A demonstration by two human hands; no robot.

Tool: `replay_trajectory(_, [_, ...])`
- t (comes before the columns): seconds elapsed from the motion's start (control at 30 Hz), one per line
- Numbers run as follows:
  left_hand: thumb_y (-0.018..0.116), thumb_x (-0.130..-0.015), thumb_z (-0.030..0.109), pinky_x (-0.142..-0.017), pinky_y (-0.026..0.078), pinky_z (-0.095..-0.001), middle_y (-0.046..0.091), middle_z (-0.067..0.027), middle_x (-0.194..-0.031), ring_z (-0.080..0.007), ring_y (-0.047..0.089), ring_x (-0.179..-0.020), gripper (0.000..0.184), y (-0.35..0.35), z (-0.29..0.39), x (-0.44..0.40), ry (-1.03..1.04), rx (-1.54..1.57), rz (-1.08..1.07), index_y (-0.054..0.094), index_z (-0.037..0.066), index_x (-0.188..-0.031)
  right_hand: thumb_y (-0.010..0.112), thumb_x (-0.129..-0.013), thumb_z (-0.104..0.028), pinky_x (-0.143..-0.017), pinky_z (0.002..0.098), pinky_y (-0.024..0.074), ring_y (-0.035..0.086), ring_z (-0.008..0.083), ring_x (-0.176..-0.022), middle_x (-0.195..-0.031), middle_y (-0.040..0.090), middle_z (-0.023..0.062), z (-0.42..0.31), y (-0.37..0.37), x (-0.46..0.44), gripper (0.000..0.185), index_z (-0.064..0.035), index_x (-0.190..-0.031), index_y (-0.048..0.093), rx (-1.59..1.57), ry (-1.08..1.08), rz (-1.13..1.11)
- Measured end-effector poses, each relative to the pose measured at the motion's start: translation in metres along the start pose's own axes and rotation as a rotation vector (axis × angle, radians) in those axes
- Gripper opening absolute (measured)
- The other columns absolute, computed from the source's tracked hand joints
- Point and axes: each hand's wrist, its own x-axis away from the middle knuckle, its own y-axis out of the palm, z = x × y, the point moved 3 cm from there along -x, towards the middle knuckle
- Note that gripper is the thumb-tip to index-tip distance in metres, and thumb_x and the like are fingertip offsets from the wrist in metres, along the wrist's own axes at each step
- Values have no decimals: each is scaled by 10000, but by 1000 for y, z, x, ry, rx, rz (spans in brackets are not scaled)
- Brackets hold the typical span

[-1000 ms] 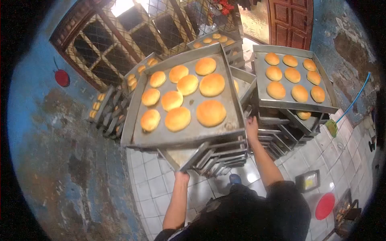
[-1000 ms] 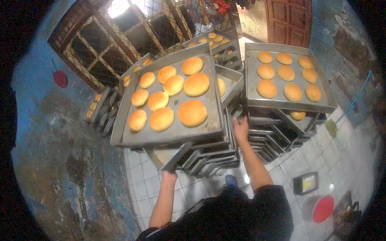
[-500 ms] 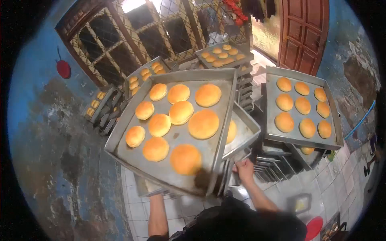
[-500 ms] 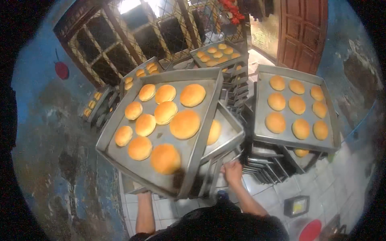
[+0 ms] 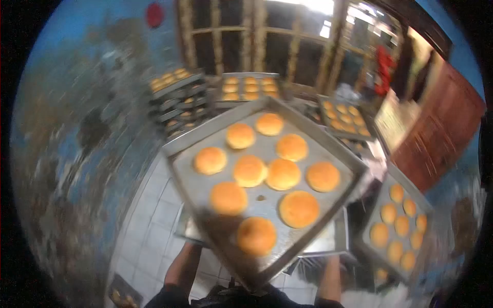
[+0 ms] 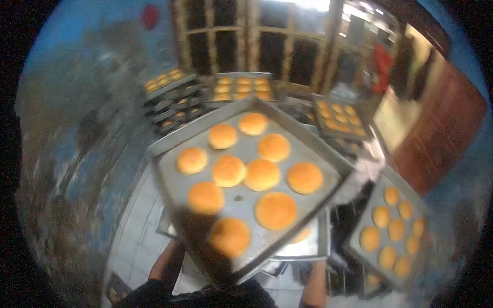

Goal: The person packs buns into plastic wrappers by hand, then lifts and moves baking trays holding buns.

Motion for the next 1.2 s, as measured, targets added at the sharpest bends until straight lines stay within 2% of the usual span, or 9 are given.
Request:
replay_trajectory(0.33, [462, -1054, 283, -883, 518, -361, 658, -78, -1161, -209, 623, -993, 350, -37, -14, 29, -52, 26, 52, 554, 91, -1332, 512, -1038, -447, -847, 321, 498, 606, 174, -925, -1013, 646, 72, -39, 66, -52, 470, -33, -1227, 627, 219, -74, -117])
replay_trajectory(0.53, [466, -1052, 274, -876, 520, -354, 660, -78, -1159, -205, 624, -984, 352, -84, -24, 44, -33, 15, 77, 548, 89, -1340, 522, -1030, -452, -833, 318, 501, 606, 175, -906, -1001, 646, 73, -43, 87, -32, 475, -33, -1229, 624, 293, -103, -215])
replay_trajectory(0.8, [471, -1048, 261, -867, 522, -346, 663, -78, -1156, -200, 626, -972, 356, -118, 7, 41, 48, -87, 72, 540, 85, -1350, 536, -1018, -457, -815, 314, 505, 607, 176, -881, -984, 647, 74, -36, 126, 0, 484, -32, -1232, 621, 382, -113, -397])
replay_trajectory(0.97, [474, -1046, 254, -862, 524, -340, 664, -78, -1155, -197, 627, -964, 359, -165, 18, 80, 103, -92, 225, 536, 83, -1357, 544, -1011, -460, -803, 312, 508, 607, 177, -865, -974, 648, 74, -35, 194, 19, 489, -31, -1234, 618, 505, -130, -636])
replay_trajectory(1.03, [475, -1045, 250, -860, 524, -338, 665, -78, -1154, -195, 628, -961, 361, -164, 12, 89, 130, -97, 289, 534, 82, -1359, 548, -1008, -462, -798, 311, 509, 607, 177, -859, -970, 648, 75, -27, 205, -1, 492, -31, -1235, 617, 538, -124, -710])
replay_trajectory(1.2, [478, -1043, 243, -854, 526, -333, 667, -78, -1152, -192, 629, -953, 365, -187, 53, 108, 224, -187, 410, 529, 80, -1366, 556, -1001, -465, -787, 308, 511, 607, 178, -843, -959, 648, 75, -1, 242, -2, 498, -30, -1237, 615, 605, -108, -881])
